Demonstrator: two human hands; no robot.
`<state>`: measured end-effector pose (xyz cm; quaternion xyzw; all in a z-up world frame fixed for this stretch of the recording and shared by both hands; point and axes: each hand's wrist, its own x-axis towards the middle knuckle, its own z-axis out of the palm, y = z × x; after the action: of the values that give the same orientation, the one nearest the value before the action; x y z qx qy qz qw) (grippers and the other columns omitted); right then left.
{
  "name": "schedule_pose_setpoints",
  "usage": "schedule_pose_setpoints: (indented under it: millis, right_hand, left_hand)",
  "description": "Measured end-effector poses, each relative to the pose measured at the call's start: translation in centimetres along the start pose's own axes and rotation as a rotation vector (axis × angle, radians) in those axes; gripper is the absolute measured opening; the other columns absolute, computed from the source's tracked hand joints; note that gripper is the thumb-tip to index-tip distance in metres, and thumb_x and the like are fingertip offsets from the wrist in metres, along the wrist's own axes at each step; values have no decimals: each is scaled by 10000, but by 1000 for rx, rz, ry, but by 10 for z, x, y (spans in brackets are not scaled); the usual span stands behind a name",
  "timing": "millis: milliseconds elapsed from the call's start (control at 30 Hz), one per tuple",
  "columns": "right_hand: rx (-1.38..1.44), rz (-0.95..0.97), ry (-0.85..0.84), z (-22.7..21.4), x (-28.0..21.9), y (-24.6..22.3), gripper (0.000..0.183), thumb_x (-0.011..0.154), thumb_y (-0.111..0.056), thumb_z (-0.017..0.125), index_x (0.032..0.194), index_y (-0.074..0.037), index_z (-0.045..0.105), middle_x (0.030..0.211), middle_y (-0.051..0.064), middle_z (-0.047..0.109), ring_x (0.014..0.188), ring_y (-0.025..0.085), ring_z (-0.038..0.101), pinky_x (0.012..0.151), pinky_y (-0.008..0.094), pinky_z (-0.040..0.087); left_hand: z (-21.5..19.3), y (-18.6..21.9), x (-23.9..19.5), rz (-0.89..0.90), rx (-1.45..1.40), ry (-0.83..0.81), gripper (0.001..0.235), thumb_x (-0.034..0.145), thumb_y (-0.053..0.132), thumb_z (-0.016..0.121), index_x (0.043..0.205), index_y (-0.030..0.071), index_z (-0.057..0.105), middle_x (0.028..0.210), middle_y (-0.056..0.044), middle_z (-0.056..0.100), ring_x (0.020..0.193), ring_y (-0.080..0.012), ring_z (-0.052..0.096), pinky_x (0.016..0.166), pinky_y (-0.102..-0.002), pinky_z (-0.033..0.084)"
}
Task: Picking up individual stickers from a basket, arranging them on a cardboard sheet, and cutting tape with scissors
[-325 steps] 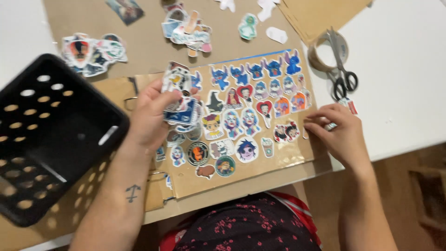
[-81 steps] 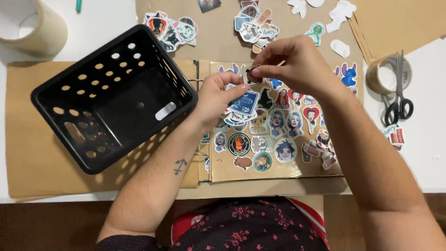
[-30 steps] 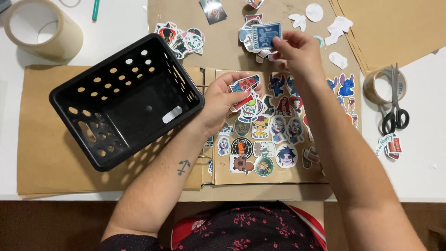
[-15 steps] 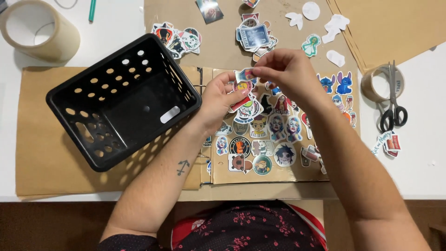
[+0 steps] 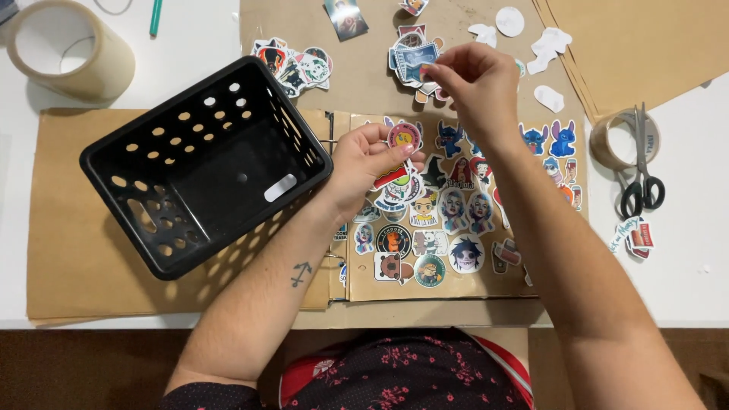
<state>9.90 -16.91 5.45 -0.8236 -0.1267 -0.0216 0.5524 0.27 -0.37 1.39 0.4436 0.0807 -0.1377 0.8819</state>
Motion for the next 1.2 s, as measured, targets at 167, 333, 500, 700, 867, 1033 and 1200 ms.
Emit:
schedule_pose_setpoints:
  millis: [167,333,500,700,867,1033,1200]
  right_hand:
    - [0,27,58,8,25,26,28,950,-69,748,929,-74,730,831,38,762,723,79,716,632,197,600]
    - [-464,-252,60,-5,-3,2,243,1011,-340,727,1046,-106,780,1113,80,630,588,97,502,613,286,452]
    - [-238,236,-298,-5,-41,-58,245,906,-282,747,1006,-58,758,870,94,708,669,149,569,584,293,465]
    - [-31,307,-334,-6,-32,-32,167,946,-151,736,1011,3,735,872,148,727,736,182,679,582,258,540]
    - [26,391,-320,-6,-28,-30,203,989,-195,688,1050,-6,727,888,121,726,770,174,690,597,264,542]
    - [38,378,-315,-20,-22,-18,222,1002,-206,689,1083,0,711,905,116,716,791,175,696,633,258,547]
    - [37,391,-304,-30,-44,-42,239,958,-189,730,1043,33,701,907,155,715,839,205,706,680,266,570]
  left_hand:
    - [-1,-1,2,31,-1,7,223,840,28,739,1031,-59,661,892,-251,759,765,-295,766,702,-378,661]
    - [-2,-4,2,10,-23,-9,237,836,13,739,1046,-63,659,891,-263,752,769,-319,767,697,-394,662]
    - [-6,-12,7,64,33,-42,283,836,30,771,1075,-60,649,911,-225,763,797,-285,769,732,-353,651]
    - [-8,-13,10,32,-57,-9,340,882,95,764,1127,-84,610,934,-239,750,833,-272,762,700,-360,656]
    - [-4,-3,5,-76,-172,26,304,939,150,682,1149,-52,594,1001,-239,742,912,-288,752,738,-375,642]
    - [-18,-21,14,-56,-160,2,410,839,-101,573,1246,-57,555,1116,-280,707,1002,-358,727,792,-441,630]
    - [-25,-31,21,53,-151,-44,459,891,-142,536,1340,-54,504,1238,-278,664,1119,-373,677,886,-446,599]
